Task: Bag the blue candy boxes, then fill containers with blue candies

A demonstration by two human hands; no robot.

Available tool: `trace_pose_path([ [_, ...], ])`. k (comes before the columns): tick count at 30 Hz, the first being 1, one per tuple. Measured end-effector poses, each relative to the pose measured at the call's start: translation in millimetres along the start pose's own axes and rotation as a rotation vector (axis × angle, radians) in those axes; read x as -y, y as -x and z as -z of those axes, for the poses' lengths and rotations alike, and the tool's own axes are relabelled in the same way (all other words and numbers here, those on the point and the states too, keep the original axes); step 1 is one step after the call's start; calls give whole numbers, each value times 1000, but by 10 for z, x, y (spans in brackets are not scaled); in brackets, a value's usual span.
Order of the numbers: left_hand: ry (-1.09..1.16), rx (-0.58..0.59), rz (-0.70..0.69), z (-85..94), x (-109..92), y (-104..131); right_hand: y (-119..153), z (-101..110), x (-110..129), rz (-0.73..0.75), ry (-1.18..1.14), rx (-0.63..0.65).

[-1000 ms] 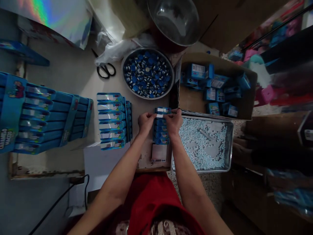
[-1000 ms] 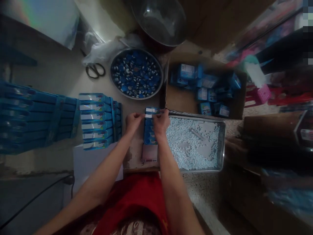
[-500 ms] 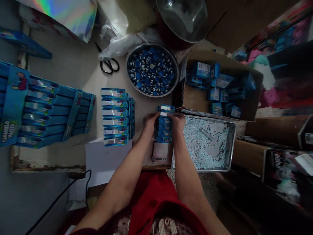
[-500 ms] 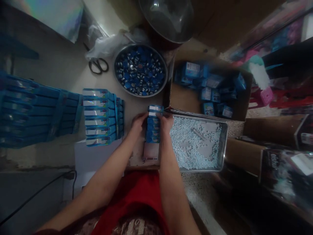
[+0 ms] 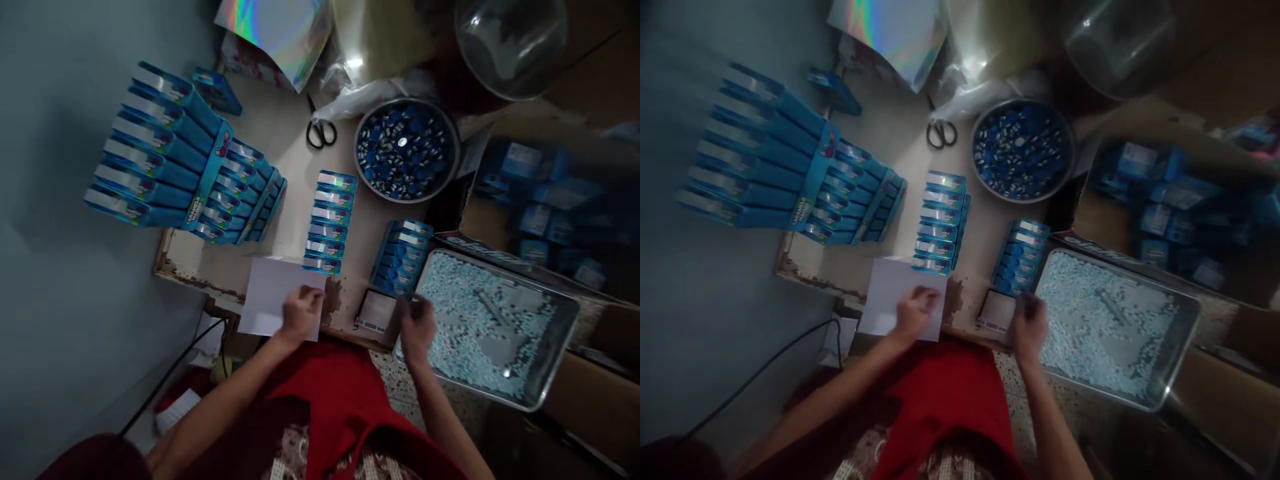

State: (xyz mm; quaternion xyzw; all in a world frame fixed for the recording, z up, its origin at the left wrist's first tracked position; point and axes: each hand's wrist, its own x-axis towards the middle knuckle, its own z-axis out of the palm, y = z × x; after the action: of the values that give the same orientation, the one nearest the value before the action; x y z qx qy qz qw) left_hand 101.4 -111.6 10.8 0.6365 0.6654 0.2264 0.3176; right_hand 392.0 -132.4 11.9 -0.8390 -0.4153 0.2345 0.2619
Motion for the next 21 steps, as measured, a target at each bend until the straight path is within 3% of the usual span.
trace_pose_path([
  [3, -205, -266, -29, 588, 496, -350, 576, -346, 98, 180, -17, 251],
  [5, -272, -349, -52, 846, 663, -710, 800, -586, 331, 415, -29, 332],
  [7, -336, -218, -69, 965, 718, -1011, 908, -778, 658, 668, -30, 370],
  [10, -510, 190, -21, 927, 747, -1179, 970, -960, 1150, 862, -25, 422],
  [12, -616, 331, 49, 835, 811, -1116, 1004, -1049, 1385, 855, -20, 479],
  [16, -624, 293, 126, 717, 1057, -915, 1052, -1338, 1573, 653, 7, 589],
  [19, -489, 290, 177, 732, 1256, -894, 1017, -1678, 1576, 541, 50, 569],
  [21, -337, 332, 165, 769, 1364, -921, 965, -1895, 1570, 540, 99, 542],
])
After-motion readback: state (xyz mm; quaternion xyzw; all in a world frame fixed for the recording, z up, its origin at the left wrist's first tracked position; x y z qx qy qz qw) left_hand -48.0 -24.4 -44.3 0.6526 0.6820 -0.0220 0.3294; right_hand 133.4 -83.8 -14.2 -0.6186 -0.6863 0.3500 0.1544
